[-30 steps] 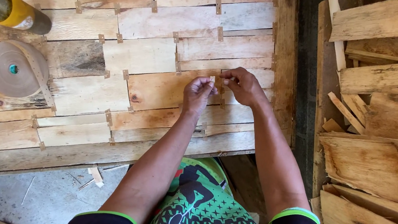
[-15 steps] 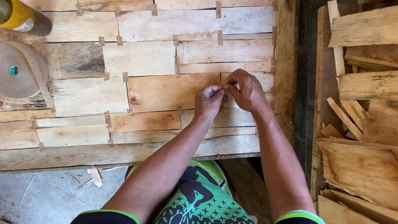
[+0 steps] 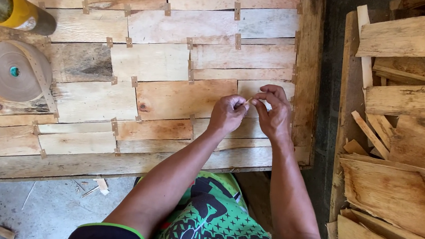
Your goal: The recorder is using a utility knife to trim and adjust small wood panels on a surface, likely as part of a finishing or decorative woodworking project.
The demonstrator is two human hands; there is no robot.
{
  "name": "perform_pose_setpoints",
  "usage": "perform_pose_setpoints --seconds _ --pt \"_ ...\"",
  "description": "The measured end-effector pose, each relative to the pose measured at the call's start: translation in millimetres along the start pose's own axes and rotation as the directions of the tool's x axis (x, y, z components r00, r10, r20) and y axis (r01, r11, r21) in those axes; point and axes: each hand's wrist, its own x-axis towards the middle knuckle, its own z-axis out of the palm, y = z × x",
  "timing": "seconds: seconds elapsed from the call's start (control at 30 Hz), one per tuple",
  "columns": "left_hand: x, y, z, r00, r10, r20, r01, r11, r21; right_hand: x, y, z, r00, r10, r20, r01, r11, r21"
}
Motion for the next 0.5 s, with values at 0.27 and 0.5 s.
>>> perform_pose_setpoints --seconds 0.27,0.5 --pt "-29.8 1.5 -43.7 0.953 0.241 -0.182 -0.162 0.916 0.367 -46.9 3.7 -55.7 0.968 0.247 0.049 -0.224 0.936 -0.273" --pt "-10.0 -15.6 -65.1 0.870 0.487 0.069 -0.365 0.543 0.756 -66.2 -14.7 -53.4 0.914 0.394 0.100 -0.300 0.819 -0.489"
